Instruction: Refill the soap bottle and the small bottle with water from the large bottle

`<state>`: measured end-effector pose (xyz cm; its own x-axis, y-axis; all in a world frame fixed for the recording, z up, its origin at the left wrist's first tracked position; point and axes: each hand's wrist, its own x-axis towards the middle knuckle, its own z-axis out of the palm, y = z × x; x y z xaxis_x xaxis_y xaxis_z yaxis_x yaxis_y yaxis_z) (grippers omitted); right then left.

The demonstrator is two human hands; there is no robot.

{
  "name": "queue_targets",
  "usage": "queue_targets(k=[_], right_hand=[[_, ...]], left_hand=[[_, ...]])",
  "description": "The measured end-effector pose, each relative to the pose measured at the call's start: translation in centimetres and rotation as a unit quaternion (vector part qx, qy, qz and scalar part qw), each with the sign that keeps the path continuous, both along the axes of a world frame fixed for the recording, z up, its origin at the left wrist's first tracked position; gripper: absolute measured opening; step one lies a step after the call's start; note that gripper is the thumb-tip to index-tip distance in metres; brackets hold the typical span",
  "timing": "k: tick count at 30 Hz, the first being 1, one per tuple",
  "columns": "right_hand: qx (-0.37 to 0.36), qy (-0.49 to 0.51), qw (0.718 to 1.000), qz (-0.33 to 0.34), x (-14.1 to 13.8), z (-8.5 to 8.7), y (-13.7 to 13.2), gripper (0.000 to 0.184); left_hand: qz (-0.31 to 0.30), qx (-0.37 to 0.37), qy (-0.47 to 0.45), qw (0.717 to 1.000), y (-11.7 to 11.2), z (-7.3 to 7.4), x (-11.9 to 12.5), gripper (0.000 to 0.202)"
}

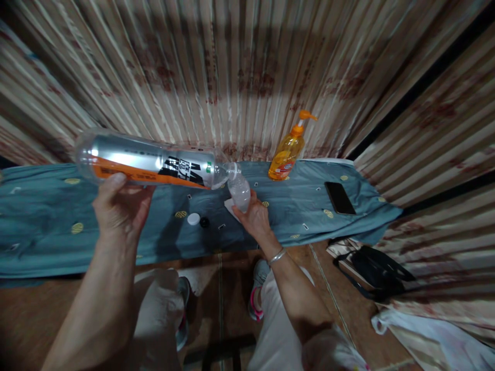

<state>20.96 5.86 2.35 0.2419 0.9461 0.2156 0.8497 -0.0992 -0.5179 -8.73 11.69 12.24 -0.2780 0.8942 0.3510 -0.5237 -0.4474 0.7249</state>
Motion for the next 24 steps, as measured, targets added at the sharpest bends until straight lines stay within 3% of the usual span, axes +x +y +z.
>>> queue_targets(k=[12, 24], right_hand=[[-0.020, 0.009, 1.000, -0.003, -0.01, 0.29, -0.10, 0.082], [-0.009, 0.004, 1.000, -0.007, -0.24, 0.19, -0.05, 0.081]], left_hand=[[0.015, 0.009, -0.034, 0.999, 0.06, 0.10, 0.67, 0.055], [0.004, 0.020, 0.002, 1.000, 0.10, -0.10, 0.39, 0.054]])
